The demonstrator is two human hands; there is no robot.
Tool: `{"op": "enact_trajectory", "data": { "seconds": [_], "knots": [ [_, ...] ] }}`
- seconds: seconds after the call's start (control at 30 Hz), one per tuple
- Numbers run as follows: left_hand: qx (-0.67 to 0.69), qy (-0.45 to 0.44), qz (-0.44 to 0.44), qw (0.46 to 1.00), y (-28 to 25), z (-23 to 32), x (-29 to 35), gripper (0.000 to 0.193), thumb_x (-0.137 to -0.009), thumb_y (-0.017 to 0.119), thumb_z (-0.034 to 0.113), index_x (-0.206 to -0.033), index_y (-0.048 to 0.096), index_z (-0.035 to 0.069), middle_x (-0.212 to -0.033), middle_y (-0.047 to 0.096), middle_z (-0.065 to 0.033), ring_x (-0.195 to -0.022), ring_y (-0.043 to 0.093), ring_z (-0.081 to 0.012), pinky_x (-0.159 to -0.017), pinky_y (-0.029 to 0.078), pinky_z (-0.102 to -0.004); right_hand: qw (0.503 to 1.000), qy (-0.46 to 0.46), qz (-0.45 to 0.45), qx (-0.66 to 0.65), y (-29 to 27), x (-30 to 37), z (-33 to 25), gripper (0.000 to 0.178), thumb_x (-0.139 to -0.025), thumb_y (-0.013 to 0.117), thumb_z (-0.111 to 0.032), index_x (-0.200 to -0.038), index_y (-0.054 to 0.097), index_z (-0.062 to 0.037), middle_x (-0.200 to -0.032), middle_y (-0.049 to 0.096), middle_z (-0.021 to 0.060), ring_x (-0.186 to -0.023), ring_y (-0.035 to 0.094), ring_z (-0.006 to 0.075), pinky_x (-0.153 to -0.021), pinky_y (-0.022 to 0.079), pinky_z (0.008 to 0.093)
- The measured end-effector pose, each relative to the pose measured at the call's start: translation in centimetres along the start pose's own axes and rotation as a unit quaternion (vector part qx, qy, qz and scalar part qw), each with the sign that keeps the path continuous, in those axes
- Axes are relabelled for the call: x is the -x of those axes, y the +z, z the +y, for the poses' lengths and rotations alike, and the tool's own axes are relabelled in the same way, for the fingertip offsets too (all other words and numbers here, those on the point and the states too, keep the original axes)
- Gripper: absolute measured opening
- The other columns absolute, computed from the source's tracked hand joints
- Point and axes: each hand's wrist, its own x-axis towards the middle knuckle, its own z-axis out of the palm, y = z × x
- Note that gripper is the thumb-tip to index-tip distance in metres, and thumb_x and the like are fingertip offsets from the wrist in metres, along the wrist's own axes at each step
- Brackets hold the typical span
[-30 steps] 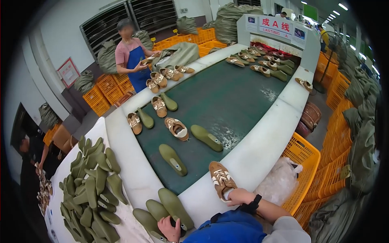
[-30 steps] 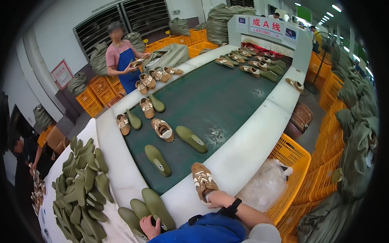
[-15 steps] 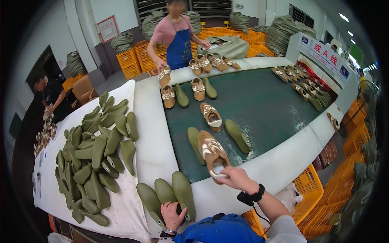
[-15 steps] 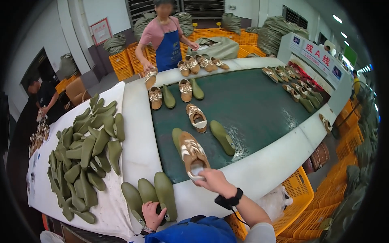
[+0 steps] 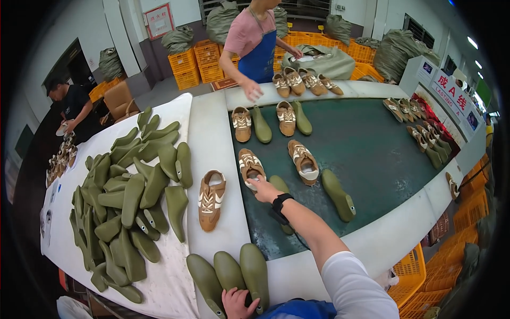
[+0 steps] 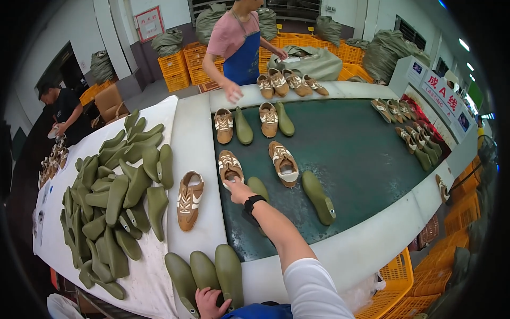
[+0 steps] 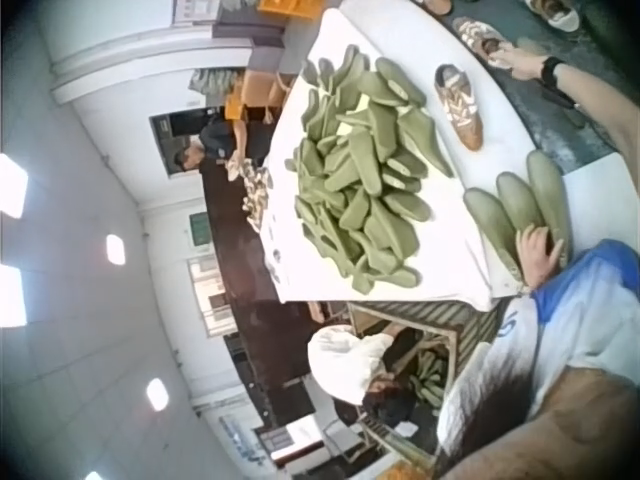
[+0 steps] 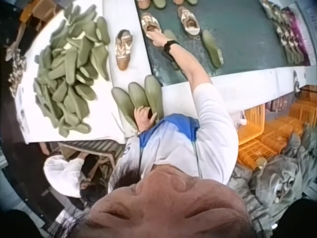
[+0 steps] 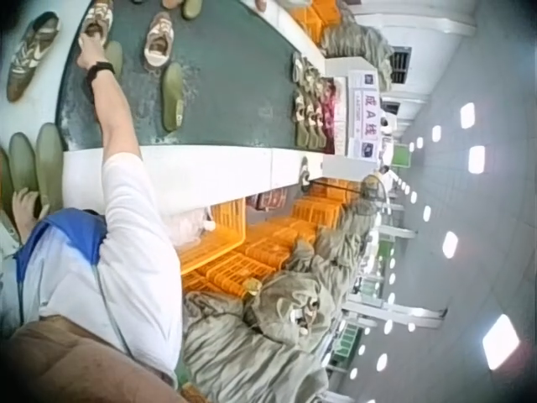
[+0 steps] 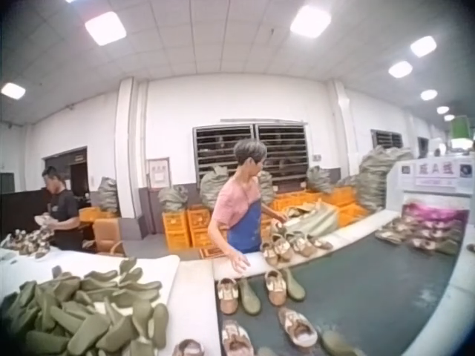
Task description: Organizing shoe lasts and finished shoes on an assembly line.
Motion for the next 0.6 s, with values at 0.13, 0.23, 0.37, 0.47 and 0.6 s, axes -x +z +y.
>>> {"op": "enact_trajectory", "data": {
  "seconds": [0.13,0.23,0.37,0.47,0.6],
  "knots": [
    [-0.005,0.006,-0.014,1.000,0.3,-0.8,-0.2,0.041,-0.069,0.072,0.034,-0.097,0.060,0.006,-0.095,0.060,-0.0115,-0.101,0.052,-0.0320,-0.094,0.034,-0.0522,0.991,-0.111,0.063,-0.033,3.6,-2.0,-2.6,0.051,-0.078,0.052,-0.006,-0.128,0.043,-0.0131,-0.129,0.040,0.0175,-0.099,0.057,0.0341,-0.081,0.049,0.0428],
    [-0.007,0.010,-0.024,1.000,0.0,-0.9,-0.4,0.041,-0.069,0.072,0.034,-0.097,0.060,0.006,-0.096,0.060,-0.0108,-0.099,0.052,-0.0320,-0.094,0.034,-0.0521,0.990,-0.138,-0.015,-0.037,5.1,-1.7,-8.2,0.059,-0.076,0.060,-0.010,-0.130,0.037,-0.0114,-0.136,0.033,0.0144,-0.092,0.058,0.0349,-0.076,0.049,0.0419],
    [0.144,-0.060,0.063,0.986,1.3,-0.3,0.1,0.039,-0.070,0.072,0.031,-0.099,0.060,0.007,-0.097,0.059,-0.0089,-0.100,0.052,-0.0312,-0.094,0.034,-0.0520,0.995,-0.083,-0.055,0.002,7.5,-3.6,-8.6,0.073,-0.074,0.066,-0.020,-0.136,0.027,-0.0123,-0.135,0.033,0.0170,-0.092,0.059,0.0341,-0.075,0.050,0.0422],
    [0.004,0.025,0.014,1.000,0.7,-1.8,0.3,0.039,-0.071,0.072,0.030,-0.101,0.060,0.007,-0.097,0.059,-0.0089,-0.102,0.052,-0.0306,-0.095,0.034,-0.0517,0.998,-0.040,-0.055,-0.007,6.6,-4.4,-10.8,0.076,-0.073,0.067,-0.022,-0.136,0.026,-0.0120,-0.121,0.049,0.0179,-0.092,0.060,0.0340,-0.075,0.050,0.0428],
    [-0.019,0.057,-0.009,0.998,0.8,-2.2,0.3,0.039,-0.072,0.071,0.033,-0.099,0.061,0.007,-0.098,0.060,-0.0082,-0.101,0.053,-0.0295,-0.095,0.034,-0.0512,0.995,0.009,-0.095,0.019,6.8,-5.1,-8.0,0.048,-0.076,0.063,-0.017,-0.121,0.049,-0.0075,-0.085,0.065,0.0148,-0.087,0.062,0.0331,-0.073,0.050,0.0419]
  ]
}}
